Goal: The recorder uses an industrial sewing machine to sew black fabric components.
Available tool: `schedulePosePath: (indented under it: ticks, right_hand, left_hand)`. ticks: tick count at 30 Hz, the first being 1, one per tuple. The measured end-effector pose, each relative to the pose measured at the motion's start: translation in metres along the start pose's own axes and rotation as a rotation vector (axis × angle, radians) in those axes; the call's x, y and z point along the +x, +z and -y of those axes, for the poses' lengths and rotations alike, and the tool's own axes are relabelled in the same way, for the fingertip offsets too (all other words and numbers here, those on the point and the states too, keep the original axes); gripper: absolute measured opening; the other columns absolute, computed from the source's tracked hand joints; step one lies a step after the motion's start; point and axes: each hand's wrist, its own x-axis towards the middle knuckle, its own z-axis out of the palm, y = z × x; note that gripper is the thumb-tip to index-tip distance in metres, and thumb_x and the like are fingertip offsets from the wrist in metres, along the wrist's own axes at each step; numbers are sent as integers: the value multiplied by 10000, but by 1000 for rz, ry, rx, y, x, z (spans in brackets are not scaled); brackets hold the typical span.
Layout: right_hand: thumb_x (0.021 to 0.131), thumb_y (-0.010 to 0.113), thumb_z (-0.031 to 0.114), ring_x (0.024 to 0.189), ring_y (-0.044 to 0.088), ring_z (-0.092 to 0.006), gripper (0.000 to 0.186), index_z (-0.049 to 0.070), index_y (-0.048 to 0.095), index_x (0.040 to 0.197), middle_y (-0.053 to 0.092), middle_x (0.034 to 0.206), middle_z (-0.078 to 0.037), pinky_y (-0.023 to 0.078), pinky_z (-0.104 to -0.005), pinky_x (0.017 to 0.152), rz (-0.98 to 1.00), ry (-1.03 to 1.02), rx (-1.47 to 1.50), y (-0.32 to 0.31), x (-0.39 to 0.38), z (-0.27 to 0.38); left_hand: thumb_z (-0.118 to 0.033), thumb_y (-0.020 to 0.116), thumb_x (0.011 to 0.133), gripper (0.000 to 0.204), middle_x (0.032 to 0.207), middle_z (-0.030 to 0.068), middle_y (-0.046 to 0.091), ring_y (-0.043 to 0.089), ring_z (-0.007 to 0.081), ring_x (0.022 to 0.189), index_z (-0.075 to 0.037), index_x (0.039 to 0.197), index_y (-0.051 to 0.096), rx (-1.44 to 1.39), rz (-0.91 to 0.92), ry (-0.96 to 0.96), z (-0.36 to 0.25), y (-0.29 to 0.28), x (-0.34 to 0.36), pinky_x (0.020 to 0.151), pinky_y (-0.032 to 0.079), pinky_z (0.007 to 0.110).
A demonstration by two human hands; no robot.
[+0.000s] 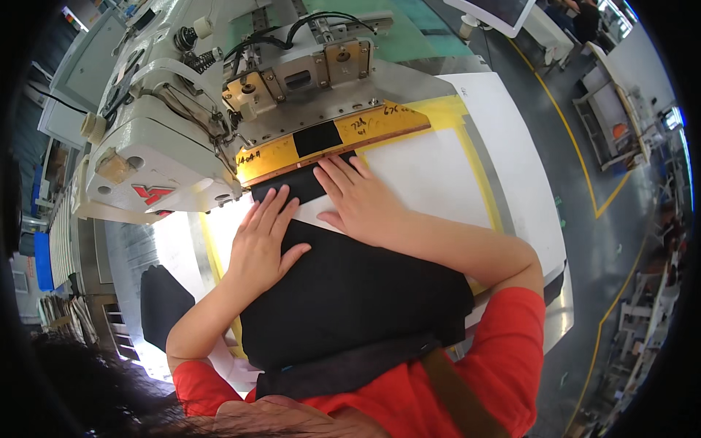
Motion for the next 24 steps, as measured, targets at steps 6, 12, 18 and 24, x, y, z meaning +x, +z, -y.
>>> schedulePosePath:
  ticks: [6,12,18,24]
  right_hand:
    - [897,597,394,1348,383,-332,699,-67,390,1380,411,1421,-218,242,-468,1139,-15,14,-2,0,3,-9]
    - [893,599,407,1344,388,-333,710,-69,391,1378,413,1417,-217,251,-470,1134,48,33,-1,-1,5,-7]
    - [895,594,416,1337,395,-342,704,-72,406,1366,426,1409,-218,263,-478,1125,-11,54,-9,4,10,-11]
    - [898,592,426,1349,387,-341,700,-69,417,1360,411,1432,-218,266,-480,1122,39,45,-8,-2,2,-8]
  left_hand:
    - [-436,679,825,706,1424,214,441,439,369,1315,-15,1356,480,122,-73,-16,13,9,11,1075,369,461]
    - [-419,691,814,728,1435,218,425,432,370,1317,-16,1374,460,66,-65,8,11,8,11,1082,353,476]
    - [-442,670,826,754,1390,216,470,469,372,1272,-13,1399,434,118,-71,-49,16,14,16,1080,361,448]
    - [-475,648,841,739,1406,204,464,462,354,1288,-19,1389,454,134,-65,-62,15,12,16,1037,404,476]
